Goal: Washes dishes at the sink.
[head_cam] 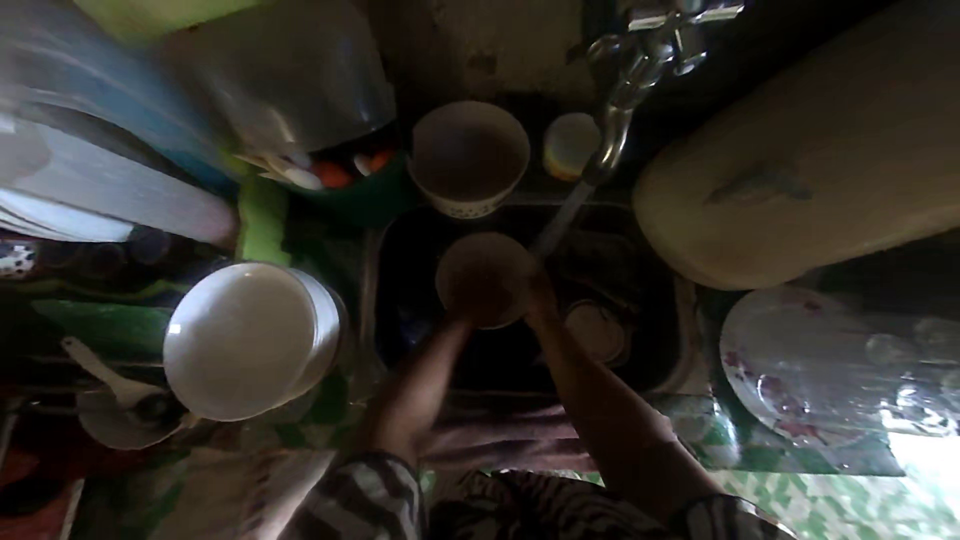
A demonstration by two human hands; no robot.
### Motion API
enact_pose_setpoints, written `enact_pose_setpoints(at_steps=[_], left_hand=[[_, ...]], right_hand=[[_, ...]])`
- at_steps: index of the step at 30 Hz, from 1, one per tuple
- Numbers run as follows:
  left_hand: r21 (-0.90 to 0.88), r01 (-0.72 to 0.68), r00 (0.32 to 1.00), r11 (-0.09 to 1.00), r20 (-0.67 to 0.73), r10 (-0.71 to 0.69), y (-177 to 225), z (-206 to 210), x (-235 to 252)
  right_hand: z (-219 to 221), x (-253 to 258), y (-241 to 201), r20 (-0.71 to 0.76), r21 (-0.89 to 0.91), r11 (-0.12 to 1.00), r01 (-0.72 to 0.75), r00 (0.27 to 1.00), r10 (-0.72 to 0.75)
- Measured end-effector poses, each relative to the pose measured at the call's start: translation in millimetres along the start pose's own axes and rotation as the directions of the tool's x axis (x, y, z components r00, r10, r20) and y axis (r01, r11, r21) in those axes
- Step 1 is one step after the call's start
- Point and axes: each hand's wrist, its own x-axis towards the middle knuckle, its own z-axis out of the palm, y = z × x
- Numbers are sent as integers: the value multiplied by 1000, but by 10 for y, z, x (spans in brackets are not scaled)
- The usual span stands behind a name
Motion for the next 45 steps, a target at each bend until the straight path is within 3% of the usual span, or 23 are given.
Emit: enact_pose_setpoints(at_steps=[2,5,7,9,11,15,18,22,26,28,30,32,34,35,37,38,41,42,45], left_hand=[[-44,144,979,989,-138,-149,23,-154,-186],[-384,305,836,872,-331,-438,-114,-305,-304],[-680,224,801,698,-279,-529,-124,-384,-375],[-857,128,801,498,-207,-562,-155,-376,-425],[-891,104,799,441,-189,-571,-143,-428,-501],[-854,15,758,519,-329,-563,45,-633,-737],[-870,-17,721,493,-353,-597,120,-669,-827],[-913,42,667,405,-276,-692,79,-559,-826],[-936,77,636,342,-219,-740,146,-452,-785],[-946,72,649,317,-197,-735,178,-397,-745],[-949,100,663,300,-161,-731,136,-325,-675],[-940,140,663,311,-144,-735,66,-289,-612],[-940,173,663,293,-109,-741,-21,-258,-624],[-942,188,657,278,-91,-749,-74,-235,-642],[-954,185,644,238,-65,-762,-168,-159,-652],[-968,161,643,192,-45,-765,-183,-130,-655],[-994,95,685,62,20,-728,-156,-91,-646],[-994,90,704,62,19,-709,-141,-81,-635],[-948,202,745,248,-16,-667,-122,-109,-629]], right_hand=[[-39,10,-6,13,9,998,64,998,-64],[-64,29,9,14,95,993,73,997,-74],[-56,3,31,22,199,979,30,999,-35],[-15,-5,72,19,224,974,25,999,-30],[34,-38,32,-35,107,994,25,999,-21],[98,-144,-275,-96,-350,936,-21,995,-14],[136,-88,-379,-112,-378,926,-3,993,-42],[13,-89,-587,-19,-467,883,46,998,-62],[-107,-197,-803,143,-799,577,171,985,-94],[-167,-274,-906,158,-828,530,182,983,-91],[-212,-331,-1011,108,-824,547,149,988,-106],[-320,-414,-1149,40,-781,600,172,973,-227],[-500,-455,-1248,-42,-706,644,293,891,-452],[-600,-445,-1270,-66,-705,613,358,827,-559],[-728,-469,-1285,-152,-671,622,404,746,-649],[-738,-505,-1254,-194,-637,657,404,741,-643],[-636,-541,-1014,-248,-495,807,323,837,-488],[-580,-497,-880,-262,-433,855,285,868,-422],[-354,-389,-472,-221,-272,940,208,937,-271]])
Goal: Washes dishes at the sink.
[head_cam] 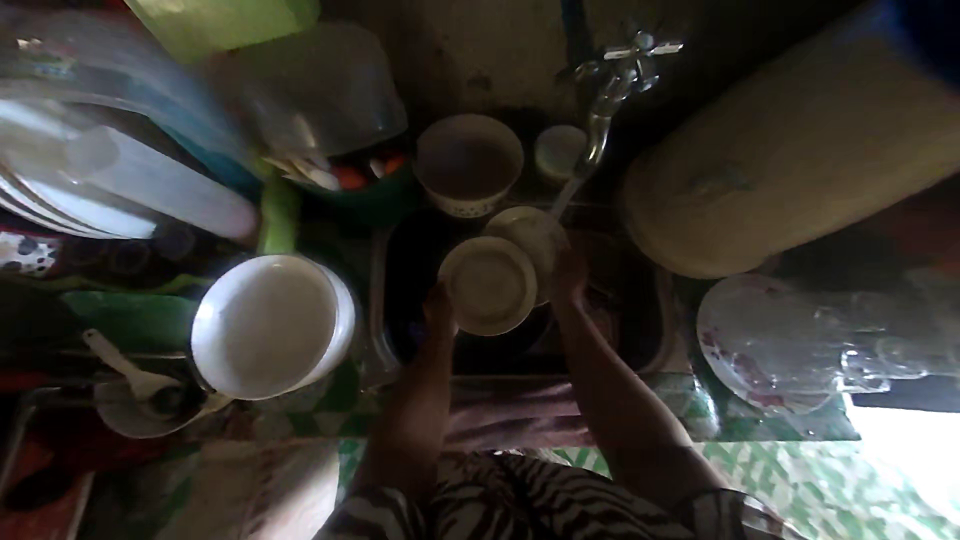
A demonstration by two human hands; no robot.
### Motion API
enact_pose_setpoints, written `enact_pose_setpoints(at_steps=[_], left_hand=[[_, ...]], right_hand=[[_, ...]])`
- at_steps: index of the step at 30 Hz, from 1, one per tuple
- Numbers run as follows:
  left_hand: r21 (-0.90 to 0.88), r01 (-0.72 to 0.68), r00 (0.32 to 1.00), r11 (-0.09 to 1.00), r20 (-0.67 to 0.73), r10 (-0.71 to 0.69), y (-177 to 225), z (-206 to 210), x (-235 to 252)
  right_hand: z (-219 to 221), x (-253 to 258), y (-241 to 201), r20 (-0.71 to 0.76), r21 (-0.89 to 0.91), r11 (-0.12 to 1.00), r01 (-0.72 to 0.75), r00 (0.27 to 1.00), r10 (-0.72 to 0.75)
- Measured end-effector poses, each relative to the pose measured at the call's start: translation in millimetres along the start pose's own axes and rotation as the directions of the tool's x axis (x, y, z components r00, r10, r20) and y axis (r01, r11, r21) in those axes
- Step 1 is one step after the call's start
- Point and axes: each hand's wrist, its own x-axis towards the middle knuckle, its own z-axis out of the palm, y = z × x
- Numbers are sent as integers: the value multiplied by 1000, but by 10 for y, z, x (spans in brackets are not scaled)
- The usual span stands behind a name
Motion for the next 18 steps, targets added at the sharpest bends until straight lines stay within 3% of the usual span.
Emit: enact_pose_setpoints(at_steps=[3,7,11,13,15,18], left_hand=[[243,-49,994,969,102,24,86,-9,34],[521,-135,989,843,123,83,152,66,113],[843,-182,975,507,89,201,0,319,309],[871,-255,949,420,142,283,-59,411,416],[821,-298,933,486,143,331,2,460,387],[723,-316,944,614,177,277,116,572,221]], right_hand=[[299,14,169,65,36,997,-61,996,59],[509,106,284,277,-123,980,-155,943,184],[608,162,349,282,-202,964,-172,932,226],[601,156,269,248,-259,947,-192,934,257],[580,168,244,250,-290,942,-169,937,245],[632,156,224,305,-362,923,-132,918,251]])
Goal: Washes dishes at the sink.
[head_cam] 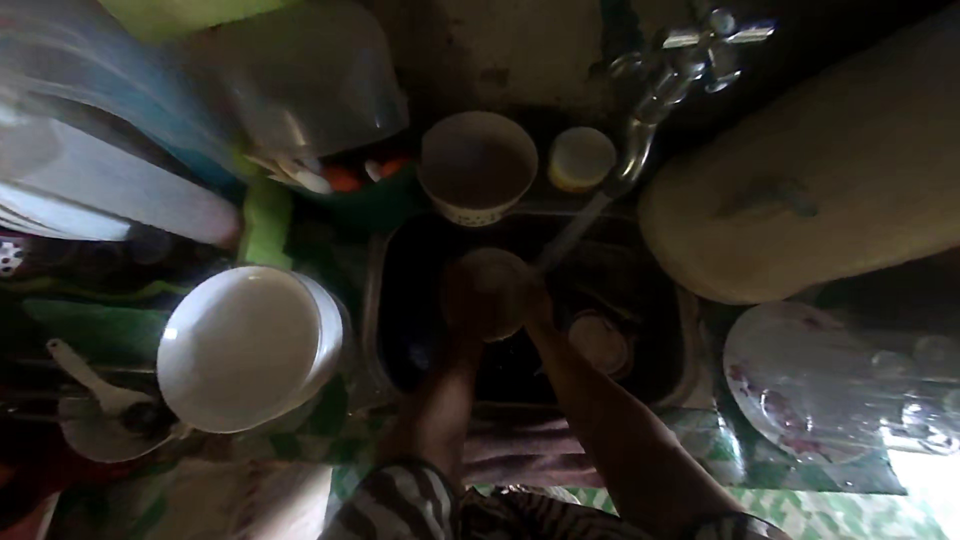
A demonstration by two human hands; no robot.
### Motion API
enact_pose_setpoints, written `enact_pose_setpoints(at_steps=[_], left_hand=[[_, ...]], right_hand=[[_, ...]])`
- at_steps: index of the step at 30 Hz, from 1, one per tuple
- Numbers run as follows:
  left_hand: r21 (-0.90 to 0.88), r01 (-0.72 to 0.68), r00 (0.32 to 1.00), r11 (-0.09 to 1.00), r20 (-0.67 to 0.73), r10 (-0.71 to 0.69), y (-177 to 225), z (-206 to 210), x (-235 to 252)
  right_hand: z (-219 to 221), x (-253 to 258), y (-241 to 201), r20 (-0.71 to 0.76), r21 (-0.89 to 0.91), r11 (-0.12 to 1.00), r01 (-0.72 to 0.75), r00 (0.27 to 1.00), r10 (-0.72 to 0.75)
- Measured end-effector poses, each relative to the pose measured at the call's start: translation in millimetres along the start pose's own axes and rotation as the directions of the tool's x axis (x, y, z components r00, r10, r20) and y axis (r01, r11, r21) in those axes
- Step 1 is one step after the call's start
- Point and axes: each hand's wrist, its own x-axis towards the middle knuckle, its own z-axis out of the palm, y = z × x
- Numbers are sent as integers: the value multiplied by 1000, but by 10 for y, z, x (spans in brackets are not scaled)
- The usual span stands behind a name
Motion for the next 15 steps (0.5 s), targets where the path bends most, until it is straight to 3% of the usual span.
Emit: enact_pose_setpoints(at_steps=[3,5,8,10,12,15], left_hand=[[-181,-94,962,979,235,136,116,69,-39],[-290,-71,938,954,305,163,117,42,-39],[-20,-244,920,970,312,238,155,-39,-57],[45,-349,894,936,317,318,63,51,10],[-22,-473,815,881,368,447,38,53,83],[-171,-584,629,794,523,575,-5,-325,-55]], right_hand=[[103,-42,-23,10,12,999,-46,999,46],[128,-83,7,-11,92,994,-64,998,65],[115,-115,27,-41,194,980,-34,998,42],[111,-100,6,-45,200,978,-63,996,73],[92,-14,-22,-38,193,975,-112,992,121],[83,29,21,-10,194,976,-96,995,100]])
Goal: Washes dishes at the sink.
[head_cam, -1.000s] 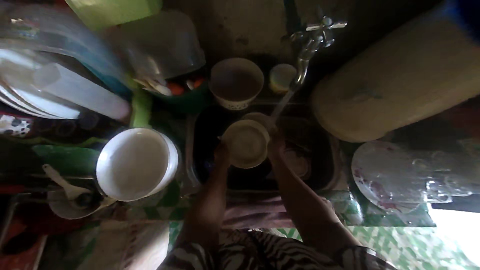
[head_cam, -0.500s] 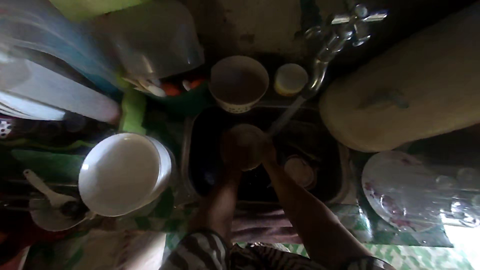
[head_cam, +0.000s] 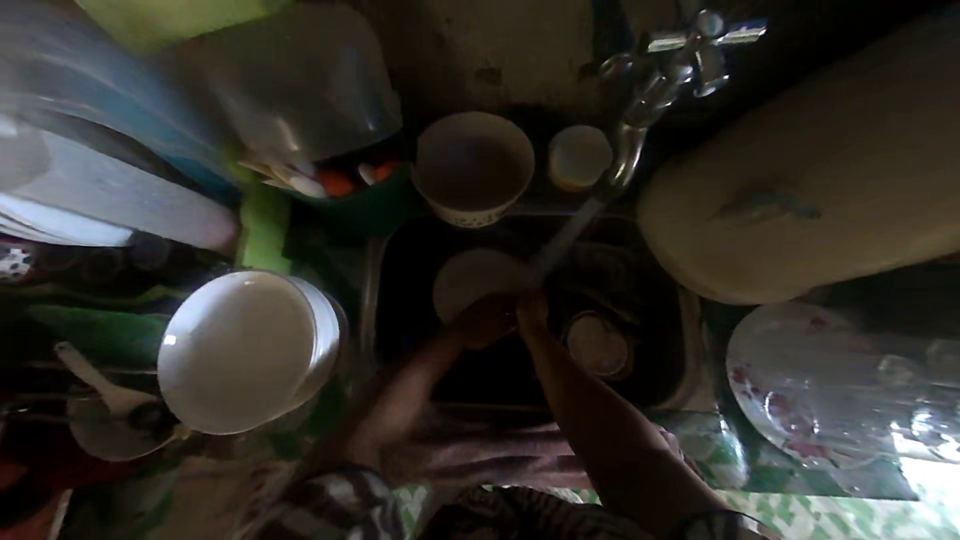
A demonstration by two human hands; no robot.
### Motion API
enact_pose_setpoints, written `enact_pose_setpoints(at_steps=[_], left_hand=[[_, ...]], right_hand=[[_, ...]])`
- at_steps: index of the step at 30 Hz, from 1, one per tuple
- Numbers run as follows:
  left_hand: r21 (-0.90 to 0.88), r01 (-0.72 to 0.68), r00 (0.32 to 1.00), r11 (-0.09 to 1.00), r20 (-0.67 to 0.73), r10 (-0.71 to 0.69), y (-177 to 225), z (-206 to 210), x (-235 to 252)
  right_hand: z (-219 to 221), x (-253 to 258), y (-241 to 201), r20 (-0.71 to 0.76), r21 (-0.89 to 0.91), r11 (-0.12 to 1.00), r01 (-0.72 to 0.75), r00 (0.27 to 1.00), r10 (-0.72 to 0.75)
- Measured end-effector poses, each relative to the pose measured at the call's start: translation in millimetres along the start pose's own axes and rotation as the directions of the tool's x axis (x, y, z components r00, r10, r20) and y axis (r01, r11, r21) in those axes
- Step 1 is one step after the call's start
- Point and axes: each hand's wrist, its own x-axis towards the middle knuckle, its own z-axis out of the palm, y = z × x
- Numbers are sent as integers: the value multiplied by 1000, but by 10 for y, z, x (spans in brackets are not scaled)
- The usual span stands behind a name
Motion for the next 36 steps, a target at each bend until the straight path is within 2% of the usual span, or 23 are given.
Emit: enact_pose_setpoints(at_steps=[2,3,4,6,7,9,11,12,15,16,18,19,21,22,23,24,26,27,30,31,32,34,36], left_hand=[[115,8,992,993,127,-23,5,-115,-275],[201,66,979,977,174,-102,13,-178,-366],[248,182,962,952,155,-224,32,-224,-426],[254,449,889,857,-25,-458,-55,-207,-418],[235,529,848,816,-112,-518,-162,-154,-348],[141,602,790,786,-251,-560,-328,30,-119],[-14,620,742,784,-315,-592,-327,231,84],[-72,606,750,792,-280,-599,-281,258,160],[-31,497,865,867,-69,-498,-145,241,365],[18,419,908,908,-39,-418,-164,248,373],[163,172,983,972,35,-180,-103,125,293],[226,123,988,966,69,-141,8,2,226],[279,306,926,910,136,-353,298,-218,115],[287,391,898,874,87,-431,295,-212,97],[291,384,923,876,-108,-369,88,-26,50],[309,269,900,912,-418,-124,-310,291,69],[222,287,955,932,-145,-259,-309,167,145],[206,273,962,940,-87,-260,-308,153,181],[217,299,950,929,-164,-267,-459,270,215],[231,301,951,925,-139,-274,-370,241,222],[240,252,967,937,-86,-238,-207,182,193],[287,28,1000,958,-7,-28,18,121,46],[360,-78,997,930,18,77,29,164,-147]], right_hand=[[-7,-19,60,0,47,999,25,1000,-25],[-6,-17,80,7,56,998,31,999,-31],[0,-18,90,11,63,998,28,1000,-29],[26,-30,103,6,34,999,19,1000,-20],[40,-42,97,-2,26,999,23,1000,-23],[61,-58,94,-19,58,997,46,999,-45],[99,-33,124,-35,104,993,54,998,-51],[125,-24,124,-38,129,990,52,998,-47],[121,-55,116,5,113,993,28,1000,-29],[106,-51,137,12,90,996,21,1000,-22],[78,2,190,-2,69,998,1,1000,0],[80,33,231,-11,75,997,3,1000,-2],[91,24,293,-4,33,999,43,999,-43],[97,35,297,-6,7,997,71,997,-71],[123,38,287,-12,-12,996,84,996,-84],[152,46,257,-23,9,997,83,996,-83],[166,36,241,-31,73,995,70,997,-68],[159,37,236,-39,100,993,60,998,-56],[177,60,258,-76,199,979,42,997,-27],[158,65,268,-82,200,979,45,996,-29],[118,53,266,-75,188,981,43,997,-29],[-2,44,218,-43,152,987,60,998,-54],[-114,58,138,-15,139,983,120,993,-119]])
